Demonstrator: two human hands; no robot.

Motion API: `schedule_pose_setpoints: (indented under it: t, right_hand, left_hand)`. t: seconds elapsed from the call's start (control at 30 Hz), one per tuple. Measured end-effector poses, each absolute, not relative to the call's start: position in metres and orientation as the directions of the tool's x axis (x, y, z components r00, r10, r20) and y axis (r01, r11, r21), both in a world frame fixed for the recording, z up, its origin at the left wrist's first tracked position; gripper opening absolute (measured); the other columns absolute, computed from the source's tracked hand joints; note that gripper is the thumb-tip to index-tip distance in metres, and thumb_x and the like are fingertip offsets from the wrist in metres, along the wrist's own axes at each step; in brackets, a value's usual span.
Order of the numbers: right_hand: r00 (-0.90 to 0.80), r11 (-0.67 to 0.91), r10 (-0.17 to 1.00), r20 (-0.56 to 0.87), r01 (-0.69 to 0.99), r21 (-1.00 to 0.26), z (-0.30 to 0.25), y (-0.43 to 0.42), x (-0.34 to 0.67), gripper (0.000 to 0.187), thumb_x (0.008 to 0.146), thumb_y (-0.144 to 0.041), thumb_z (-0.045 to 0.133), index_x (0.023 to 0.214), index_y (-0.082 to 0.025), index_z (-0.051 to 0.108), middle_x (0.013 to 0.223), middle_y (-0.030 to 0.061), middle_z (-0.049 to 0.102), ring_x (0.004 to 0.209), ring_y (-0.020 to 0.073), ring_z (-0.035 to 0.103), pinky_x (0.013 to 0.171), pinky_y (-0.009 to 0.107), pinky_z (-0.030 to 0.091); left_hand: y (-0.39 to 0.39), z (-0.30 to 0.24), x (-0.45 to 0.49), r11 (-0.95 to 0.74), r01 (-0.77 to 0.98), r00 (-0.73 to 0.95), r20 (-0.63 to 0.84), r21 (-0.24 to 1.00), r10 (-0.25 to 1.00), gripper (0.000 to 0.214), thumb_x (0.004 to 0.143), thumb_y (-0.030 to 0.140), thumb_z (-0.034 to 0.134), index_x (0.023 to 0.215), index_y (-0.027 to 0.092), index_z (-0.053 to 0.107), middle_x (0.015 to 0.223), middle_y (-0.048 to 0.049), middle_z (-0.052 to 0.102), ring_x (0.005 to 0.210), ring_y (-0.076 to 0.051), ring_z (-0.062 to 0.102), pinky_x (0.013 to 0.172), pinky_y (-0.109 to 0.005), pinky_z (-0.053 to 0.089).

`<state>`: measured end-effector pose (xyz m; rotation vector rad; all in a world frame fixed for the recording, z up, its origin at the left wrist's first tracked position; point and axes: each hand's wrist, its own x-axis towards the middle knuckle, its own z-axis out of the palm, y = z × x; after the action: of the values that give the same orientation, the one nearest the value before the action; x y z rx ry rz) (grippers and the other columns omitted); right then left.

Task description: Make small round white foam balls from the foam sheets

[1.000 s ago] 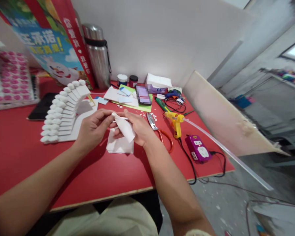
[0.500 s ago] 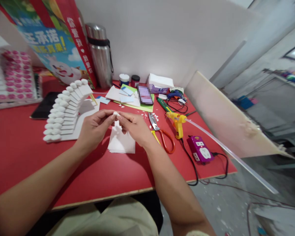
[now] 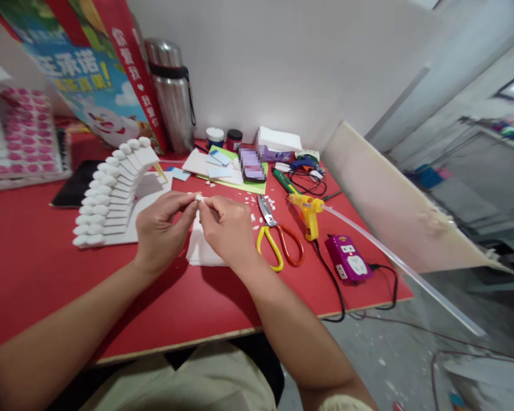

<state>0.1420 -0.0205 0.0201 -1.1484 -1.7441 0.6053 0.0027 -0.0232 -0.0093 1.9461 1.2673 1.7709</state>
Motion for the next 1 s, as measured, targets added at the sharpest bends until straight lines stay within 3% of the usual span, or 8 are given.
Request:
schedule_pose_setpoints:
  t: [0.13, 0.23, 0.4, 0.53, 0.67, 0.9, 1.0]
  right_hand:
    - [-0.127, 0.434, 0.898, 0.421, 0.409, -0.803, 0.023, -0.022, 0.144, 0.026, 0.097, -0.030, 0.061, 0.076, -0.020, 0.069, 0.067, 0.0018, 0.069, 0.066, 0.0150, 0.066, 0.060, 0.025, 0.047]
    - [-0.163, 0.419, 0.908, 0.386, 0.355, -0.836, 0.026, -0.018, 0.152, 0.023, 0.097, -0.029, 0.061, 0.080, -0.019, 0.072, 0.066, -0.0002, 0.068, 0.057, 0.0120, 0.063, 0.056, 0.024, 0.046]
    - [-0.340, 0.432, 0.881, 0.330, 0.292, -0.853, 0.028, -0.008, 0.166, 0.021, 0.096, -0.031, 0.064, 0.083, -0.018, 0.074, 0.067, -0.0023, 0.067, 0.050, 0.0092, 0.059, 0.053, 0.023, 0.046]
    - [-0.375, 0.497, 0.851, 0.368, 0.345, -0.796, 0.030, -0.006, 0.170, 0.021, 0.098, -0.034, 0.062, 0.090, -0.019, 0.076, 0.068, -0.0013, 0.069, 0.057, 0.0118, 0.062, 0.062, 0.026, 0.050]
    - [-0.370, 0.467, 0.869, 0.330, 0.388, -0.794, 0.031, -0.008, 0.167, 0.021, 0.097, -0.029, 0.060, 0.088, -0.020, 0.076, 0.069, -0.0005, 0.070, 0.060, 0.0125, 0.062, 0.064, 0.027, 0.050]
    - [-0.202, 0.232, 0.963, 0.179, 0.285, -0.930, 0.027, -0.008, 0.161, 0.024, 0.090, -0.036, 0.070, 0.077, -0.016, 0.071, 0.066, 0.0002, 0.070, 0.046, 0.0098, 0.060, 0.047, 0.022, 0.043]
    - [-0.185, 0.267, 0.958, 0.219, 0.299, -0.916, 0.027, -0.010, 0.160, 0.023, 0.090, -0.037, 0.071, 0.078, -0.017, 0.070, 0.066, -0.0004, 0.070, 0.049, 0.0100, 0.061, 0.049, 0.022, 0.044]
  left_hand:
    - [-0.025, -0.010, 0.004, -0.648, 0.510, -0.055, 0.773, 0.566, 0.632, 0.023, 0.098, 0.017, 0.061, 0.112, 0.017, 0.078, 0.104, -0.0108, 0.077, 0.092, -0.019, 0.071, 0.083, -0.030, 0.056]
    - [-0.026, -0.008, 0.005, -0.646, 0.428, -0.061, 0.733, 0.632, 0.677, 0.020, 0.096, 0.018, 0.064, 0.108, 0.019, 0.080, 0.098, -0.0080, 0.078, 0.087, -0.018, 0.070, 0.082, -0.030, 0.056]
    - [-0.019, -0.004, -0.004, -0.411, 0.038, -0.043, 0.412, 0.911, 0.910, 0.007, 0.087, 0.025, 0.077, 0.090, 0.022, 0.083, 0.078, -0.0024, 0.075, 0.073, -0.016, 0.068, 0.073, -0.030, 0.056]
    - [-0.014, -0.005, -0.011, -0.220, -0.108, 0.045, 0.226, 0.970, 0.973, 0.018, 0.083, 0.033, 0.082, 0.099, 0.024, 0.085, 0.084, -0.0039, 0.080, 0.074, -0.019, 0.072, 0.075, -0.035, 0.060]
    - [-0.015, -0.003, -0.011, -0.298, -0.002, 0.060, 0.298, 0.954, 0.953, 0.020, 0.088, 0.036, 0.076, 0.101, 0.025, 0.085, 0.083, -0.0037, 0.079, 0.073, -0.019, 0.071, 0.075, -0.035, 0.059]
    - [-0.020, 0.000, -0.007, -0.464, 0.245, 0.040, 0.470, 0.851, 0.882, 0.020, 0.097, 0.033, 0.065, 0.099, 0.022, 0.081, 0.083, -0.0041, 0.074, 0.075, -0.017, 0.067, 0.075, -0.031, 0.054]
    - [-0.022, -0.002, -0.006, -0.460, 0.268, -0.005, 0.479, 0.846, 0.878, 0.020, 0.096, 0.033, 0.065, 0.101, 0.021, 0.080, 0.087, -0.0045, 0.075, 0.075, -0.017, 0.068, 0.075, -0.030, 0.055]
